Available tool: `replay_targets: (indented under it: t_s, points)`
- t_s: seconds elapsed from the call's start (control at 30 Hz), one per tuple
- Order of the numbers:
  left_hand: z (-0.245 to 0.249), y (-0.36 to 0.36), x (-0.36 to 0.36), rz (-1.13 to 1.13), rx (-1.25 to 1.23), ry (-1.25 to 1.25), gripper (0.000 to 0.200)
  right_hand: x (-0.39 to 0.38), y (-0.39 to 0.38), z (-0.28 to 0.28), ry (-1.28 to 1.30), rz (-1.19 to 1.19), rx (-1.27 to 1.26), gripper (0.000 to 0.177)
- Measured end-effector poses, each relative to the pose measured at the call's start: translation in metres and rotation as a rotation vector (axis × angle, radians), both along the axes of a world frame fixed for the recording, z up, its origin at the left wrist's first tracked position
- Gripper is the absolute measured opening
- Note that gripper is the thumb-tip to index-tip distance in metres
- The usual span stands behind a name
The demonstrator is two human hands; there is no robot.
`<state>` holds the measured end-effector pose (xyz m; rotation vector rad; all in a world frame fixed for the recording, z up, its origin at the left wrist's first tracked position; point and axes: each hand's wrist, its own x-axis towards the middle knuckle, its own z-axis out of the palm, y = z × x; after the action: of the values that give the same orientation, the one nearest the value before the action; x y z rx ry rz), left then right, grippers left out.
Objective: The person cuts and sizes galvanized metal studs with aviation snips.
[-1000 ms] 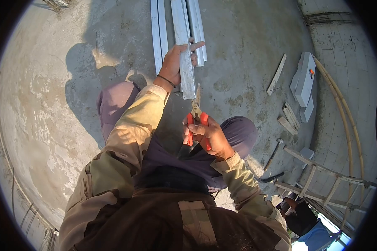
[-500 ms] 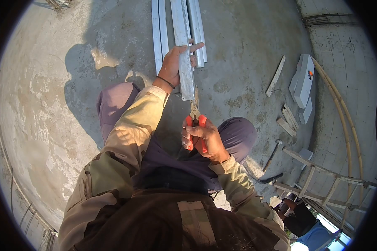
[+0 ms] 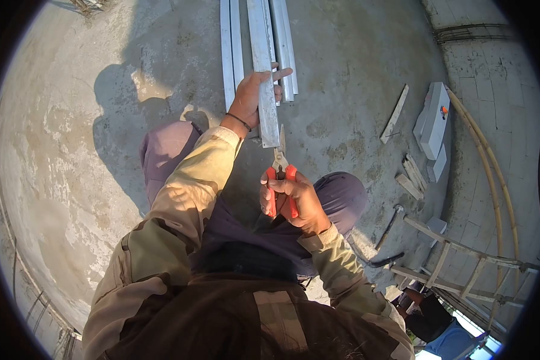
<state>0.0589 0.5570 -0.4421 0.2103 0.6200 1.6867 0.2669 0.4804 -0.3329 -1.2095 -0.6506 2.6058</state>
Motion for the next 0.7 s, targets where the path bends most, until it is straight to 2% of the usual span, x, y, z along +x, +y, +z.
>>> replay_targets:
  t_s: [0.27,0.7]
  points:
    - [-0.006,0.003,0.000,0.000,-0.022,0.015,0.056,0.004,0.004,-0.014,0.014,0.019,-0.019,0.016]
    - [-0.002,0.002,0.000,0.015,-0.041,-0.001,0.050,0.001,0.006,-0.010,-0.033,0.045,-0.013,0.007]
